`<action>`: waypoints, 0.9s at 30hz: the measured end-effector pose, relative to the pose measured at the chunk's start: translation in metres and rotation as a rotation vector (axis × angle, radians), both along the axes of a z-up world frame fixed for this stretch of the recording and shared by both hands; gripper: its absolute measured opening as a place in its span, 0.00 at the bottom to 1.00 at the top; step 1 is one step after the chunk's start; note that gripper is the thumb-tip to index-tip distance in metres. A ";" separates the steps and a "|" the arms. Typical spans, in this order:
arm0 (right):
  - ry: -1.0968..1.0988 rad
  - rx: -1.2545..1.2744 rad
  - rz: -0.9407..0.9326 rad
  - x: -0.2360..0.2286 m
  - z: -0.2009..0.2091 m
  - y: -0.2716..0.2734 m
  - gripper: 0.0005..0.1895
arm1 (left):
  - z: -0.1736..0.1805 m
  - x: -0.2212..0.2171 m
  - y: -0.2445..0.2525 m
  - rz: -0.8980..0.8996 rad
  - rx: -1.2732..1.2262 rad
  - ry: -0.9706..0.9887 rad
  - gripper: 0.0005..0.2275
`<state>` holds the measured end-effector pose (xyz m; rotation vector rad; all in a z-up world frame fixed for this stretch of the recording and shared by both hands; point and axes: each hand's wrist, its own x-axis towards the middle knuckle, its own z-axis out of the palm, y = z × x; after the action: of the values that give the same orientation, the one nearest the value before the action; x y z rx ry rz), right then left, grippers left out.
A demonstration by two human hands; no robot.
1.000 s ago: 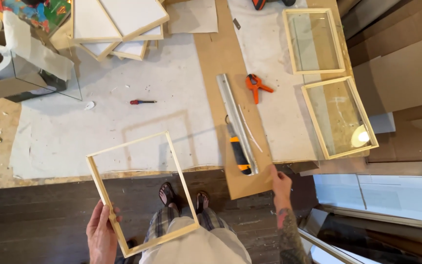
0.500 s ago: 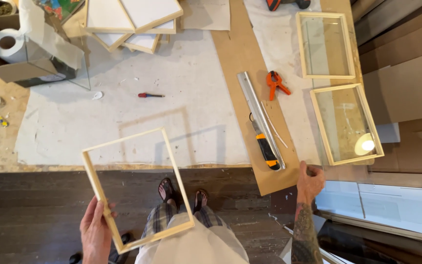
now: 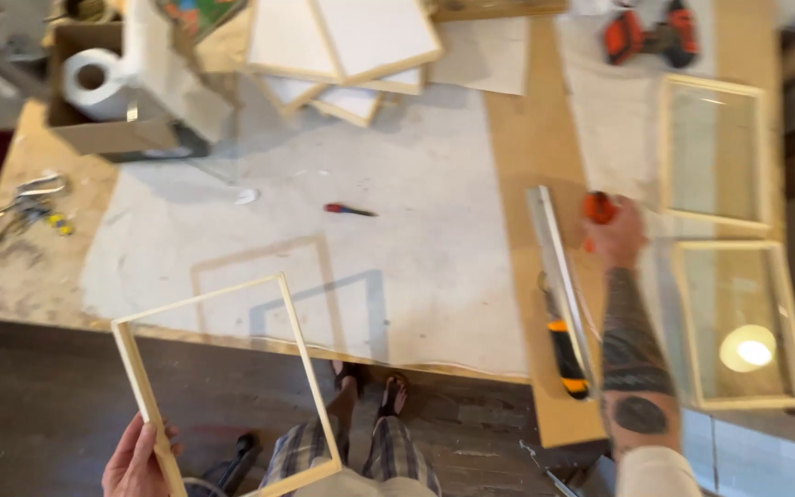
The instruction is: Cutting foam board backing and fitting it into wooden picture frames on a workshop bench.
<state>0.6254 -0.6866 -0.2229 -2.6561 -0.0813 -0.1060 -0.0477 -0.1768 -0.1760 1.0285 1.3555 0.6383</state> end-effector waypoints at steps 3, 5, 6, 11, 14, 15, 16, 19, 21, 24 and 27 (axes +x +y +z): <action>-0.118 -0.057 0.027 0.040 -0.004 -0.014 0.22 | -0.010 -0.001 0.022 0.048 0.001 -0.056 0.15; -0.145 -0.133 0.039 0.050 0.015 -0.002 0.19 | 0.008 0.007 0.023 0.063 -0.025 -0.028 0.17; -0.249 -0.182 0.057 0.049 0.033 0.015 0.30 | 0.026 0.019 0.026 0.034 -0.101 0.044 0.19; -0.011 0.455 0.528 0.002 0.027 0.187 0.25 | 0.034 0.047 0.045 -0.020 -0.282 0.009 0.21; 0.167 0.191 0.817 -0.117 0.052 0.324 0.27 | 0.013 0.062 0.056 -0.051 -0.273 -0.015 0.20; 0.100 0.162 0.930 -0.134 0.039 0.355 0.26 | 0.009 0.068 0.060 -0.077 -0.277 -0.012 0.21; 0.041 0.128 1.040 -0.153 0.025 0.381 0.26 | 0.006 0.072 0.061 -0.103 -0.286 -0.005 0.21; 0.023 0.068 1.024 -0.176 0.034 0.411 0.05 | 0.010 0.079 0.072 -0.139 -0.268 -0.019 0.21; 0.207 0.303 0.887 -0.173 0.024 0.387 0.06 | 0.021 0.079 0.074 -0.156 -0.280 0.020 0.21; 0.601 0.770 0.474 -0.176 0.031 0.345 0.09 | 0.060 0.100 0.073 -0.228 -0.293 0.115 0.21; 0.900 0.919 0.251 -0.210 0.062 0.321 0.09 | 0.025 0.097 0.059 -0.247 -0.240 0.089 0.21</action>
<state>0.4150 -0.3660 -0.1612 -1.5626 -0.0467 0.8974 0.0497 -0.1182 -0.1514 1.0170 1.3197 0.2421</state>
